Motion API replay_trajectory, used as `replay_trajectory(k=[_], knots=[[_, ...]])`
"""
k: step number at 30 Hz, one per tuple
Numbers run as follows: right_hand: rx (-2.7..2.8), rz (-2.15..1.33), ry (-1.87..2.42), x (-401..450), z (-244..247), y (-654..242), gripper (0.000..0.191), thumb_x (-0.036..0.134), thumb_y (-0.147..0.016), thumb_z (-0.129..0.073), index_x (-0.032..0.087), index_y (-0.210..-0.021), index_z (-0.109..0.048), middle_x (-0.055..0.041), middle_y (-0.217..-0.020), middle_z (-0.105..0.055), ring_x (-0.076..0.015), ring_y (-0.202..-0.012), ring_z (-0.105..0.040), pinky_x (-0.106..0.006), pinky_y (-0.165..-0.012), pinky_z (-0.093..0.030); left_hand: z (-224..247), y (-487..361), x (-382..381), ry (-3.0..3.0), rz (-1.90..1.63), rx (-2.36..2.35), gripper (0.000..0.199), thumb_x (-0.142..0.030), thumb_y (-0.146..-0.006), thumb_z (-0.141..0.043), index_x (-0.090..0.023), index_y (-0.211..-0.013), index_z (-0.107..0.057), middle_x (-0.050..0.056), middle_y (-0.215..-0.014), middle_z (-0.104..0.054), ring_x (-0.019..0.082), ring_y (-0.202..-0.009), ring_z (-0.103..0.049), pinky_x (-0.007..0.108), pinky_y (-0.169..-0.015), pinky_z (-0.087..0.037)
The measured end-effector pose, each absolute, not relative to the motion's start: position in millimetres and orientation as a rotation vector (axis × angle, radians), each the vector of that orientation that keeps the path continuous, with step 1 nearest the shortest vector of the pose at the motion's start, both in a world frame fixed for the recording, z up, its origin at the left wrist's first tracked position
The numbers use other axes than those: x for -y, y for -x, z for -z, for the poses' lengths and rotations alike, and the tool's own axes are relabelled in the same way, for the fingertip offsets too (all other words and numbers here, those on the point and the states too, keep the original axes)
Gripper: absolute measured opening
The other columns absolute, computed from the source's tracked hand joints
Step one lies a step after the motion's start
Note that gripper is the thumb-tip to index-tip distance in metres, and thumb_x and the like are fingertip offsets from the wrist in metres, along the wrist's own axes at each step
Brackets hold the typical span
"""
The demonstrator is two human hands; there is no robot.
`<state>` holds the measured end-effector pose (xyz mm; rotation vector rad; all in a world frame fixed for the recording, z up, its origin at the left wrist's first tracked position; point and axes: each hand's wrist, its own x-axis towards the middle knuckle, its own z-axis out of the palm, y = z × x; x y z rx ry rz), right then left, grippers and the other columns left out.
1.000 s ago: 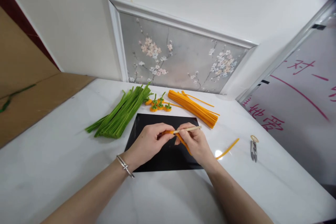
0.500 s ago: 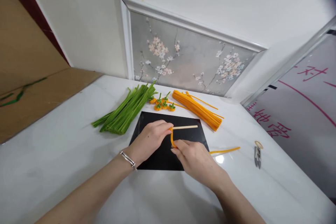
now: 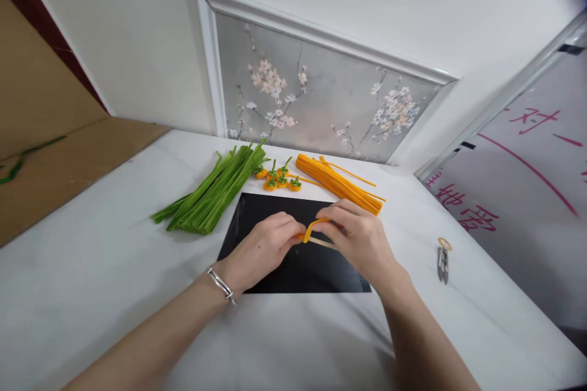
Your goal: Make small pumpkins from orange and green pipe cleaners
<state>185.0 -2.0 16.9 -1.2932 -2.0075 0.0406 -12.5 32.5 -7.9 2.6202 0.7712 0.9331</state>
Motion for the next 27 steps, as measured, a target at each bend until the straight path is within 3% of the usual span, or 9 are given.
replay_trajectory(k=[3, 6, 12, 18, 23, 27], knots=[[1.987, -0.249, 1.322, -5.0, -16.4, -193.4, 0.011, 0.033, -0.086, -0.065, 0.026, -0.083, -0.073, -0.0001, -0.083, -0.07, -0.0153, -0.072, -0.064, -0.026, -0.069, -0.047, 5.5, 8.6, -27.5, -2.619, -0.962, -0.672, 0.016, -0.007, -0.091, -0.049, -0.016, -0.084, -0.06, 0.002, -0.078, -0.062, 0.016, -0.076, -0.056, 0.027, -0.071, -0.048], [1.995, -0.422, 1.365, -9.5, -14.3, -202.3, 0.02, 0.039, -0.087, -0.062, 0.026, -0.077, -0.073, 0.0008, -0.074, -0.069, -0.0147, -0.065, -0.06, -0.026, -0.062, -0.045, 3.7, 7.0, -24.3, -2.555, -1.0, -0.635, 0.016, -0.007, -0.091, -0.049, -0.017, -0.089, -0.061, 0.002, -0.081, -0.062, 0.014, -0.077, -0.057, 0.026, -0.072, -0.049], [2.005, -0.631, 1.429, -15.7, -2.7, -210.4, 0.034, 0.047, -0.088, -0.055, 0.021, -0.077, -0.073, 0.0019, -0.062, -0.062, -0.0115, -0.055, -0.051, -0.023, -0.05, -0.037, 3.1, 7.7, -22.2, -2.448, -1.052, -0.683, 0.038, -0.005, -0.089, -0.05, -0.024, -0.12, -0.058, 0.001, -0.088, -0.062, 0.013, -0.081, -0.06, 0.025, -0.075, -0.052], [2.073, -0.81, 1.4, -11.1, 7.9, -204.9, 0.038, 0.041, -0.089, -0.053, 0.018, -0.062, -0.064, 0.0042, -0.051, -0.051, -0.0087, -0.046, -0.042, -0.021, -0.043, -0.03, 2.6, 7.8, -24.1, -2.426, -1.158, -0.68, 0.028, -0.009, -0.089, -0.052, -0.021, -0.111, -0.066, 0.004, -0.09, -0.065, 0.014, -0.081, -0.063, 0.025, -0.072, -0.054], [2.148, -0.656, 1.375, -0.8, 7.4, -197.1, 0.031, 0.035, -0.09, -0.055, 0.022, -0.063, -0.063, 0.0054, -0.052, -0.051, -0.0093, -0.049, -0.043, -0.022, -0.049, -0.034, 3.4, 9.5, -27.6, -2.406, -1.213, -0.777, 0.027, -0.008, -0.089, -0.052, -0.019, -0.109, -0.067, 0.004, -0.089, -0.064, 0.014, -0.08, -0.062, 0.026, -0.071, -0.053], [2.276, -0.58, 1.364, 11.2, 2.1, -187.7, 0.036, 0.032, -0.091, -0.054, 0.02, -0.057, -0.056, 0.0056, -0.05, -0.048, -0.0088, -0.046, -0.039, -0.023, -0.047, -0.028, 3.7, 9.8, -29.5, -2.377, -1.177, -0.902, 0.023, -0.011, -0.091, -0.051, -0.02, -0.104, -0.068, 0.003, -0.089, -0.065, 0.014, -0.08, -0.062, 0.025, -0.072, -0.052]])
